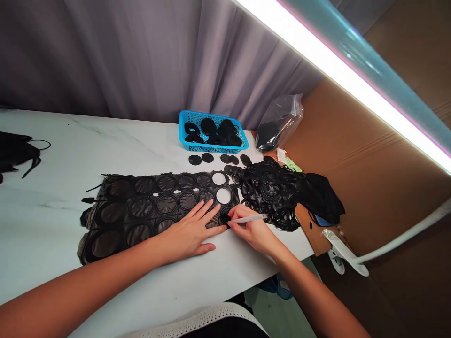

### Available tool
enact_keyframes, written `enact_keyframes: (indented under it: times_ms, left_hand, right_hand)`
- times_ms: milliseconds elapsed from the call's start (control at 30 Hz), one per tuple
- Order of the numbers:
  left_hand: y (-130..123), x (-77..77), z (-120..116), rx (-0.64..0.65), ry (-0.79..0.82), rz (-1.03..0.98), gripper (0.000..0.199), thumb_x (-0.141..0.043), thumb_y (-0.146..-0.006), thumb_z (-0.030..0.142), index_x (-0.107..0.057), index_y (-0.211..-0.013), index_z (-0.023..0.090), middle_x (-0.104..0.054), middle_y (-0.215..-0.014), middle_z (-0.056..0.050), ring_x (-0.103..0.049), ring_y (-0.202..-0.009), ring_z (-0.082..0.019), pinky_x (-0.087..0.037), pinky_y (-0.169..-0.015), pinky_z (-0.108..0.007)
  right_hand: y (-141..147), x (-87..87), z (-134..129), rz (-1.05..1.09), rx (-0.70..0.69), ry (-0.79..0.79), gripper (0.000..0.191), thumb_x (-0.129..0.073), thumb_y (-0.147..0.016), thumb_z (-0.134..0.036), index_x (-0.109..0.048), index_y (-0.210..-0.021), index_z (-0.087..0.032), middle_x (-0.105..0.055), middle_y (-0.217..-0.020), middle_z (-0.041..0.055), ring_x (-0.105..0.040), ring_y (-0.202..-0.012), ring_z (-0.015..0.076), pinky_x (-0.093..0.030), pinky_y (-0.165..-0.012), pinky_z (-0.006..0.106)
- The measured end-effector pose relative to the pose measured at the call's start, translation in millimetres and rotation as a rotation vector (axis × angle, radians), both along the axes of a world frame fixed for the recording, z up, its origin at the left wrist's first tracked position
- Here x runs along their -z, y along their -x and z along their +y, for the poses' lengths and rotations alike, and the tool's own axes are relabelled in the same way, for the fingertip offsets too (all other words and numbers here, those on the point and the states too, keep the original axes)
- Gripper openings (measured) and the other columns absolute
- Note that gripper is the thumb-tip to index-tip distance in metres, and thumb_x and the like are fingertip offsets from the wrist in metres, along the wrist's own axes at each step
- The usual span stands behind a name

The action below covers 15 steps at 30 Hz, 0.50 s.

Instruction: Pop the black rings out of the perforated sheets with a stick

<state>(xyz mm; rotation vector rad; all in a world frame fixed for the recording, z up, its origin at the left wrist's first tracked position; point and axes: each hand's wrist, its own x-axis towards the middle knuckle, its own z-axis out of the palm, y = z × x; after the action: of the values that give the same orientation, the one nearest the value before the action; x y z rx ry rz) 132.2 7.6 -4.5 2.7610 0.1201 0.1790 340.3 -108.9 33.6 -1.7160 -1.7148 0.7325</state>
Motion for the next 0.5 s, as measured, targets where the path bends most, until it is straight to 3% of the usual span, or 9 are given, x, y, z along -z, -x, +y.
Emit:
enact_keyframes:
  times_ms: [200, 267, 400, 500]
  left_hand:
    - [-0.9, -0.2, 0.2, 0.014, -0.002, 0.041, 0.063, -0.068, -0.088, 0.038, -0.042, -0.146, 0.036, -0.006, -0.165, -0.007, -0.008, -0.149, -0.039, -0.010, -0.119, -0.054]
    - [-1.7, -0.3, 0.1, 0.014, 0.000, 0.038, 0.060, -0.066, -0.089, 0.038, -0.044, -0.145, 0.035, -0.008, -0.165, -0.006, -0.007, -0.149, -0.039, -0.009, -0.120, -0.054]
    - [-1.2, -4.6, 0.5, 0.021, 0.017, 0.021, 0.056, -0.063, -0.092, 0.042, -0.044, -0.145, 0.036, -0.006, -0.165, -0.003, -0.006, -0.150, -0.038, -0.012, -0.120, -0.053]
    - [8.6, -11.5, 1.6, 0.025, 0.005, 0.057, 0.062, -0.065, -0.090, 0.043, -0.041, -0.147, 0.036, -0.009, -0.165, -0.006, -0.010, -0.149, -0.037, -0.015, -0.119, -0.052]
  right_hand:
    - [3.5, 10.8, -5.4, -0.366, -0.039, -0.119, 0.014, -0.045, -0.093, -0.013, -0.056, -0.088, -0.021, -0.066, -0.097, 0.0105, -0.061, -0.091, 0.0233, -0.050, -0.079, 0.036]
    - [-14.8, 10.5, -4.1, -0.469, 0.118, -0.199, 0.016, -0.041, -0.095, -0.016, -0.057, -0.092, -0.020, -0.067, -0.095, 0.0115, -0.062, -0.090, 0.0244, -0.050, -0.080, 0.037]
    - [-56.2, -3.7, 3.6, -0.517, 0.607, -0.337, 0.016, -0.044, -0.094, -0.027, -0.055, -0.085, -0.020, -0.069, -0.090, 0.0120, -0.064, -0.081, 0.0243, -0.049, -0.074, 0.035]
    - [-55.4, -15.4, 11.3, -0.350, 0.622, -0.286, 0.020, -0.050, -0.092, -0.033, -0.051, -0.076, -0.021, -0.070, -0.087, 0.0089, -0.063, -0.072, 0.0203, -0.048, -0.068, 0.031]
